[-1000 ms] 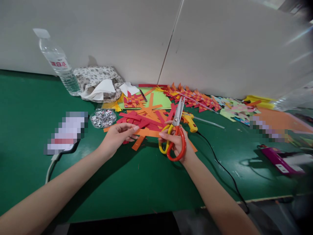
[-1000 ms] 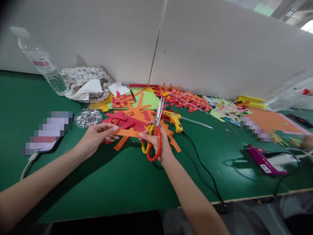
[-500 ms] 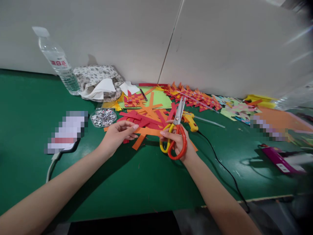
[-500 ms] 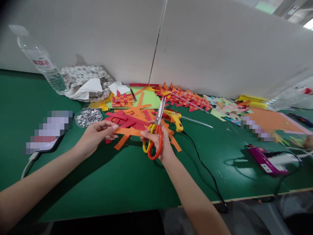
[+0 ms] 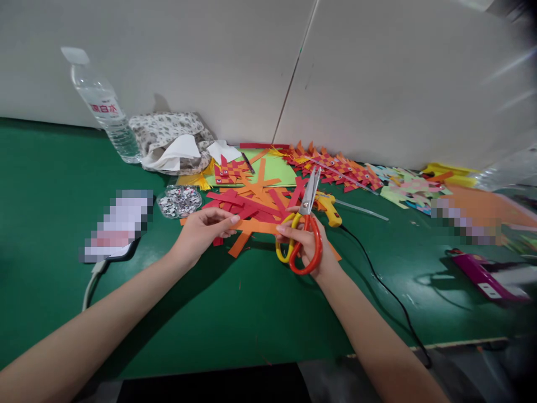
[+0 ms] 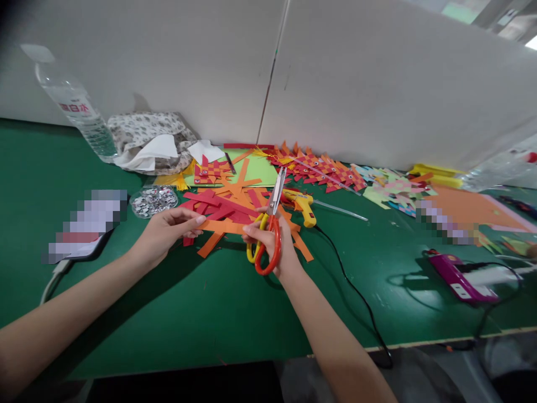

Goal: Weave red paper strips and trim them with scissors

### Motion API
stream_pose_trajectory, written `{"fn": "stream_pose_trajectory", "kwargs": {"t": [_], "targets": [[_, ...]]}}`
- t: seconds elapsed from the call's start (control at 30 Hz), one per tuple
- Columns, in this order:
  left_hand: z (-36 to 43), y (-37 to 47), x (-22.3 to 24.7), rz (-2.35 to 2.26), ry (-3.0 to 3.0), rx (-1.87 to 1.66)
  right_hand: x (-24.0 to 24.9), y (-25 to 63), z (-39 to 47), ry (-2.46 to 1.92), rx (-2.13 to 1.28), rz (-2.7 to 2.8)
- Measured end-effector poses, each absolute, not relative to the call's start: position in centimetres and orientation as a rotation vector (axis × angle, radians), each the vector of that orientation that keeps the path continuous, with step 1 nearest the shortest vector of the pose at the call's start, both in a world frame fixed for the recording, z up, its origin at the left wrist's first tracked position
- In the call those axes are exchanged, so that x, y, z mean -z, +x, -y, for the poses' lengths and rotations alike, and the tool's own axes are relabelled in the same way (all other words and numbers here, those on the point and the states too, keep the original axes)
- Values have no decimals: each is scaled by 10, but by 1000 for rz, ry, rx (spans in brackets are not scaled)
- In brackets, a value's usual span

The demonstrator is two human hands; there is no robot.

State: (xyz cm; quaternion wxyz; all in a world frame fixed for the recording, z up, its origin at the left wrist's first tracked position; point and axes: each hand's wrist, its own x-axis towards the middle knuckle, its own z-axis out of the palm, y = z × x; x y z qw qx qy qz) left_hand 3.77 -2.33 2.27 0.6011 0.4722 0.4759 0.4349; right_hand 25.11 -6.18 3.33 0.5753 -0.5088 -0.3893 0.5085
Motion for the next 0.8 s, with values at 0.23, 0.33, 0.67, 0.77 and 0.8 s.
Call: {"fn": "stream_pose_trajectory", "kwargs": {"t": [0.23, 0.33, 0.67, 0.77, 0.8], "targets": [[22, 37, -20, -1091, 1085, -995, -33, 251, 63, -1214, -1121, 1011], [21, 36, -19, -1079, 1095, -1016, -32, 250, 62, -1214, -1060, 1054], [25, 38, -27, -1039, 1099, -1152, -31, 249, 61, -1156, -966, 1127], [28, 39, -31, -1014, 1009, -1164, -30, 249, 62, -1127, -962, 1080], [29, 40, -31, -1005, 987, -1152, -29, 249, 62, -1115, -961, 1059]]}}
